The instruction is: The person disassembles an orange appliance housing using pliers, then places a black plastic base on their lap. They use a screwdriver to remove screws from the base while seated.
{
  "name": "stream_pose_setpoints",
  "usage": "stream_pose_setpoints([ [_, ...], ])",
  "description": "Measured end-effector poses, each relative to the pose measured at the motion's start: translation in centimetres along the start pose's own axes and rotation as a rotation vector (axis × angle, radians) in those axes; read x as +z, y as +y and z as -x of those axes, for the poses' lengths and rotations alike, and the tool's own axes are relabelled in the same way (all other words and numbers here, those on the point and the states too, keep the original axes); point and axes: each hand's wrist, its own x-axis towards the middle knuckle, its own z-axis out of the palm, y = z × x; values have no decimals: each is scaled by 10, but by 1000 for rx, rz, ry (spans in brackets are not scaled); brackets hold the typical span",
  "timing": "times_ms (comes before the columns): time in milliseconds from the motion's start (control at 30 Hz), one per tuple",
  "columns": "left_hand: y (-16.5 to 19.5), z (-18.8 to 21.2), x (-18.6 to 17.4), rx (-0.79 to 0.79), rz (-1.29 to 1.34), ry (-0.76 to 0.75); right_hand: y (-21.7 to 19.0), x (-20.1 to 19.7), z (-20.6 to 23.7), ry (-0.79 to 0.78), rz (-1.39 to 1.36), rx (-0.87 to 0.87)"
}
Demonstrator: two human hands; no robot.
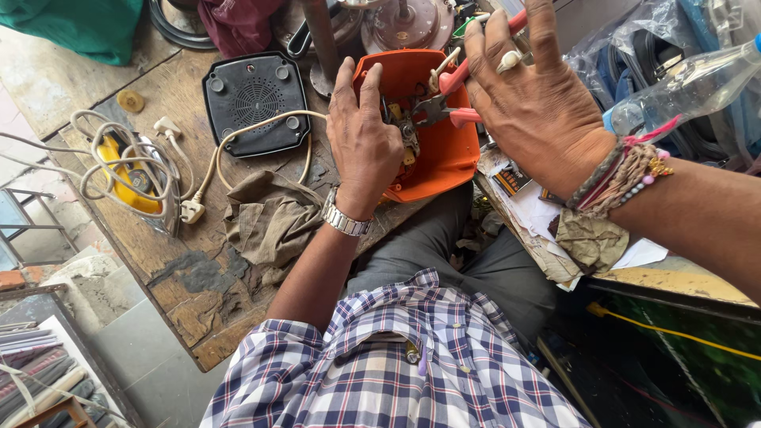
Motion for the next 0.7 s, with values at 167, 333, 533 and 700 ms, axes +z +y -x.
stream_pose_setpoints([
  [167,-4,-2,4,23,10,34,-3,7,1,-58,-8,-11],
  [333,-5,-2,4,9,26,30,-6,13,0,-64,-67,-49],
  [533,-6,-4,4,6,37,22,-13,20,-3,-69,-149,-42],
  [700,-7,-5,5,24,49,43,-11,30,-1,-110,-342,-75],
])
